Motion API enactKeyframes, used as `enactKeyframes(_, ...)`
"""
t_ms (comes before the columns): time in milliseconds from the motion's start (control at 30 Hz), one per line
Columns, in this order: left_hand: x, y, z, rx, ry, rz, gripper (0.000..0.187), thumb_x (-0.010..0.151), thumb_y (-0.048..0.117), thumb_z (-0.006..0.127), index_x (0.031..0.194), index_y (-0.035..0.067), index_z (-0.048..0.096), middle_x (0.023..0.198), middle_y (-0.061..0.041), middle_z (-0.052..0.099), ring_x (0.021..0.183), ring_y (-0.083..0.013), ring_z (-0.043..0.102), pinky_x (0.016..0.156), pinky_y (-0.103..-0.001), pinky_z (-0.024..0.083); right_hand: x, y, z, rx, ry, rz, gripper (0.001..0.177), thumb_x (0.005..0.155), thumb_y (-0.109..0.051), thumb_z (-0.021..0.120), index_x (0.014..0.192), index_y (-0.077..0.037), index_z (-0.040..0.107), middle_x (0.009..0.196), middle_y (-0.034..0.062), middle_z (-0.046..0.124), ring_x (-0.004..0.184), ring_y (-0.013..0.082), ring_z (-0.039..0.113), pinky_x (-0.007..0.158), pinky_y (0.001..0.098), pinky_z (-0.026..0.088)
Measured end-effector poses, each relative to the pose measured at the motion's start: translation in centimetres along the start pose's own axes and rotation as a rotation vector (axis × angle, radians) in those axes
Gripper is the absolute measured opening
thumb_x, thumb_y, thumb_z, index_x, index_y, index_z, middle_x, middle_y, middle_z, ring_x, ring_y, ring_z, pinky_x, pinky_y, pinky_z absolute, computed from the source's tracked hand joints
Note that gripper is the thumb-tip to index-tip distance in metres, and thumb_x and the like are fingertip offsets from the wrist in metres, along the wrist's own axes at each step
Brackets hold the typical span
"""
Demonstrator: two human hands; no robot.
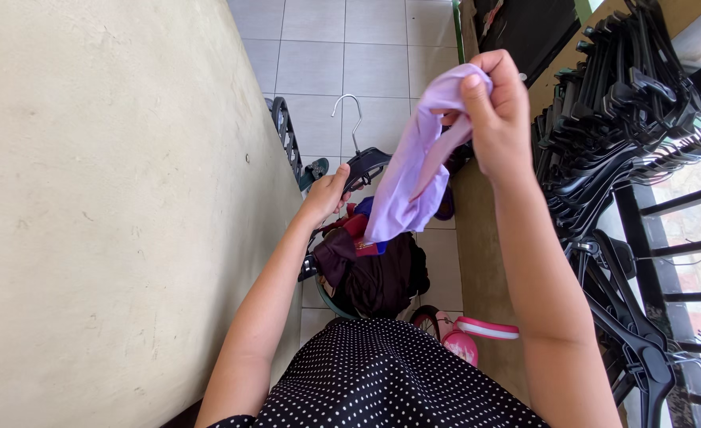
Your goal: The person picks up clothes from a bucket, places them on hangers, and hangs them on a balcony railing. The person handles multiple garments one by one, including a brown top, a white shirt, and a patterned top.
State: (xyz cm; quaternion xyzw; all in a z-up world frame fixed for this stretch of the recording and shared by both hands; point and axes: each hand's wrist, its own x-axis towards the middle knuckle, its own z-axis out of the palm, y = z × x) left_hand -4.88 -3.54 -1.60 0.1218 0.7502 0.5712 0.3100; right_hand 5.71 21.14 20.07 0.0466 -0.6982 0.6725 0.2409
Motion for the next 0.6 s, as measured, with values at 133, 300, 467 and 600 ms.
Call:
enactKeyframes(133, 0.0, 1.8, -0.8, -0.122, -0.068, -0.063, 0.074, 0.102, 0.066, 0.034, 0.101, 0.006, 0.076, 0.065, 0.004, 0.052, 0.053, -0.0066, 0.045, 0.049, -0.025, 0.043, -2.2, 4.1, 1.4, -0.244, 0.007, -0.092, 0.008, 0.114, -0.01, 0.054, 0.117, -0.007, 0.047, 0.1, 0.005, 0.065, 0.086, 0.0122, 0.068, 0.076, 0.0275, 0.058)
enactKeyframes(300, -0.2, 4.0, -1.4, -0.141, -0.026, -0.053, 0.07, 0.101, 0.063, 0.036, 0.103, 0.005, 0.074, 0.063, 0.003, 0.053, 0.051, -0.0074, 0.046, 0.047, -0.026, 0.041, -7.4, 9.2, 2.4, -0.763, -0.303, -0.55, 0.023, 0.084, 0.005, 0.067, 0.099, -0.007, 0.055, 0.097, 0.0143, 0.062, 0.092, 0.0375, 0.065, 0.082, 0.0454, 0.055)
enactKeyframes(467, -1.6, 6.8, -1.4, -0.054, -0.023, 0.029, 0.069, 0.102, 0.063, 0.036, 0.097, 0.004, 0.072, 0.063, 0.002, 0.055, 0.051, -0.0082, 0.048, 0.047, -0.026, 0.042, -8.3, 11.7, 1.8, -0.902, -0.538, -0.637, 0.024, 0.08, -0.006, 0.068, 0.1, -0.008, 0.056, 0.096, 0.0088, 0.067, 0.096, 0.0355, 0.067, 0.089, 0.0476, 0.051)
enactKeyframes(600, -3.5, 8.7, -0.8, 0.156, -0.006, 0.11, 0.076, 0.103, 0.064, 0.036, 0.076, -0.001, 0.065, 0.059, -0.001, 0.057, 0.051, -0.0133, 0.051, 0.047, -0.031, 0.043, -6.0, 13.6, 1.9, -1.05, -0.685, -0.454, 0.016, 0.088, -0.013, 0.067, 0.101, -0.008, 0.061, 0.083, 0.007, 0.069, 0.086, 0.0322, 0.068, 0.079, 0.0487, 0.049)
